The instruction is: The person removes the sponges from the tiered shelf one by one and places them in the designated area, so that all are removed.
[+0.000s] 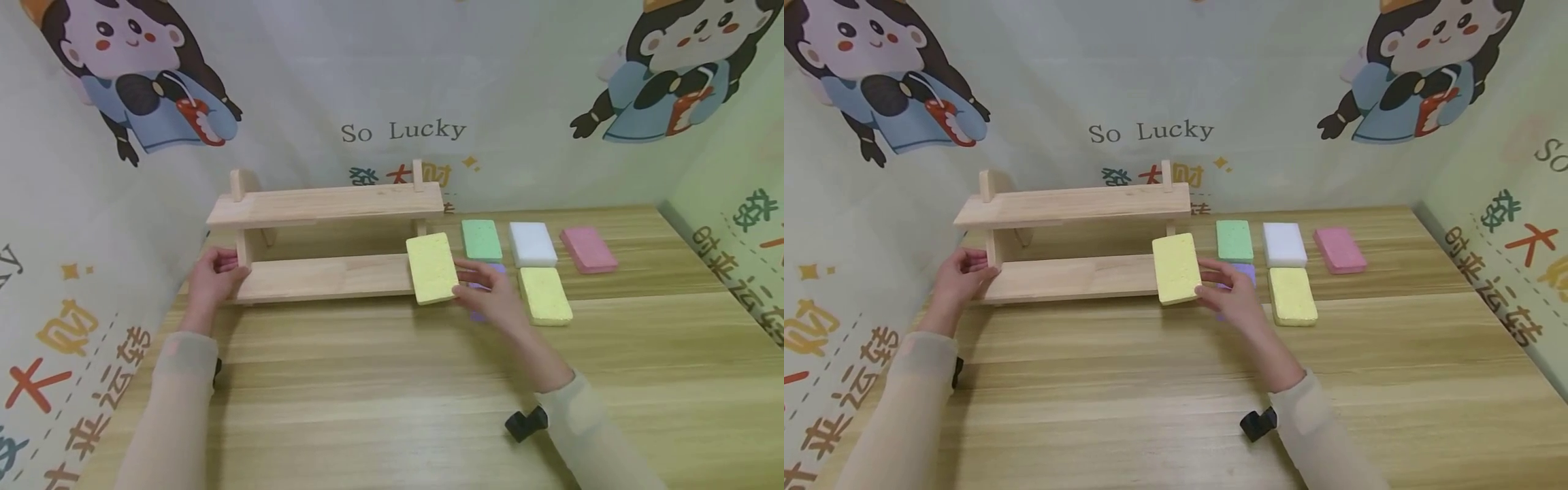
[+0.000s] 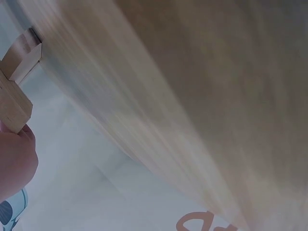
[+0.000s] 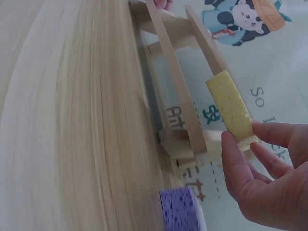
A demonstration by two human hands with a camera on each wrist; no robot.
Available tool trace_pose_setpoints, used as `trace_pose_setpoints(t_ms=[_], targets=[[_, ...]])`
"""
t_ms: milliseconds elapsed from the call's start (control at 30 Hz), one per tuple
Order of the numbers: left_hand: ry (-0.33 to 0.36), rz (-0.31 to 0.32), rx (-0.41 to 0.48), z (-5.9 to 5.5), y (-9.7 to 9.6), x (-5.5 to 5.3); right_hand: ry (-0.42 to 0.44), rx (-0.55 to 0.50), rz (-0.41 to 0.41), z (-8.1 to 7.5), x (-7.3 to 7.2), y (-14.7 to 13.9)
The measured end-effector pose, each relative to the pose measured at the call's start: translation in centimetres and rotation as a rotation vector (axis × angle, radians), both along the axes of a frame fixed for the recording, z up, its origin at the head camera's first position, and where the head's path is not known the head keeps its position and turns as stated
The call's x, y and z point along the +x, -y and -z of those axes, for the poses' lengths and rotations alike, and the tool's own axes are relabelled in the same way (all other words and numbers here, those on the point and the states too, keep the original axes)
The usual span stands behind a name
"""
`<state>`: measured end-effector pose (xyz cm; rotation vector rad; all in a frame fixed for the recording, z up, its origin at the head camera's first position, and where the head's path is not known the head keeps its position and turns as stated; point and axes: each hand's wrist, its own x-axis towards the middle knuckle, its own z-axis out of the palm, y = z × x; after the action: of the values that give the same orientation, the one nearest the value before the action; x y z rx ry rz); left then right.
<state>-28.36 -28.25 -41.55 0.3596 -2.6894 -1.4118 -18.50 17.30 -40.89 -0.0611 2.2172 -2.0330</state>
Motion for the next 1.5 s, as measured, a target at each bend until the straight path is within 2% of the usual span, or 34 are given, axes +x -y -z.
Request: trace_pose_setpoints(t_ms=[133,467,767,1033,1333,1500], targets=[[-0.001,-0.01,-0.002,0.0,0.1,0.1,-0.023,0.035,0.023,0.0,0.2,-1.8],[0.002,-0.004,-0.012,0.0,-0.3,-0.6,-0.019,0.009,0.099,-0.7,1.0,-6.1],[-0.009,-0.001,-0.005,0.4,-0.3,-0.8,0.009,-0.093,0.156,-0.4,1.9,-9.9],[0.006,-0.013,-0.012,0.3,-0.3,-0.8,-0.003,-0.251,0.199,0.2,2.7,-12.7],[-0.003,-0.014,-0.016,0.3,-0.1,-1.0,-0.014,-0.355,0.246,0.5,3.6,-15.6],[-0.007,-0.008,-0.018,0.2,-0.3,-0.8,0.007,-0.394,0.276,0.6,4.1,-17.2]])
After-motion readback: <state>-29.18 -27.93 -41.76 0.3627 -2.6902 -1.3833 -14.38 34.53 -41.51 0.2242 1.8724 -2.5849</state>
